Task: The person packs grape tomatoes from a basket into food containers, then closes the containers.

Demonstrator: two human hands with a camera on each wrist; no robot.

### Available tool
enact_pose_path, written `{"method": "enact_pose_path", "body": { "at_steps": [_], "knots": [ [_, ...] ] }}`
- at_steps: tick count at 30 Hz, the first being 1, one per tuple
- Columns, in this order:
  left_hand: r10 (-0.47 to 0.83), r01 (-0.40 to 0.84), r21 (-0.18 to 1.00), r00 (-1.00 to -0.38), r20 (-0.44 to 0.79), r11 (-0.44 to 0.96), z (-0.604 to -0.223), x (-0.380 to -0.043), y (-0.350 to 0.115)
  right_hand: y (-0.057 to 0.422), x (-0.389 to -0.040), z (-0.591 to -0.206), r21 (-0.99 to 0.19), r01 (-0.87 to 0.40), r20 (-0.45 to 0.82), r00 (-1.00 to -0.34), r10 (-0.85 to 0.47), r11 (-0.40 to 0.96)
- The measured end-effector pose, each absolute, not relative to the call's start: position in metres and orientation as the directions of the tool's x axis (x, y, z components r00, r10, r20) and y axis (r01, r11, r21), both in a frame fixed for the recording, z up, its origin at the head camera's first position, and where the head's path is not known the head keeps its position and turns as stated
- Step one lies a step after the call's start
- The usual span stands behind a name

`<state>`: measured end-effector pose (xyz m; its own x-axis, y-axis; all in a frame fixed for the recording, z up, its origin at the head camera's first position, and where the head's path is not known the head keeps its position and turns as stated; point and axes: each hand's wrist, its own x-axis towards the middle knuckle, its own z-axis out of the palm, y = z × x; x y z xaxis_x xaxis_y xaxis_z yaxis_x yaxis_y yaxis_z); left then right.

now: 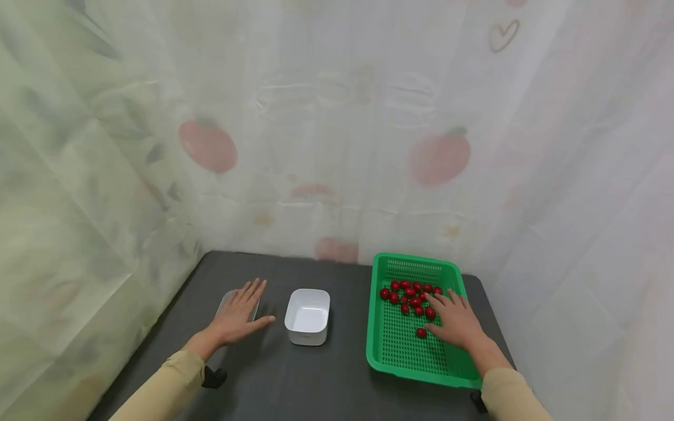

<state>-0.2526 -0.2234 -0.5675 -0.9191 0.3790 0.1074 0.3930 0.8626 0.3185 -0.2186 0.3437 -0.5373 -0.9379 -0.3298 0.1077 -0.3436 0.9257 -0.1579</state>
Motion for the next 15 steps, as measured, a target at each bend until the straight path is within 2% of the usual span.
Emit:
{"method": "enact_pose_path", "body": {
  "at_steps": [4,9,15],
  "knots": [
    [0.409,0.391,0.423,-0.911,0.053,0.817,-0.569,-0.255,-0.221,0.341,-0.220,-0.535,-0.159,-0.370,0.087,-0.929,-0.360,0.916],
    [0.421,0.326,0.569,-0.906,-0.039,0.755,-0.572,-0.256,-0.218,0.336,-0.223,-0.531,-0.183,-0.387,0.012,-0.920,-0.391,0.904],
    [0.441,0.287,0.678,-0.896,-0.061,0.677,-0.577,-0.261,-0.210,0.329,-0.230,-0.533,-0.254,-0.365,-0.099,-0.911,-0.400,0.895]
  ]
}}
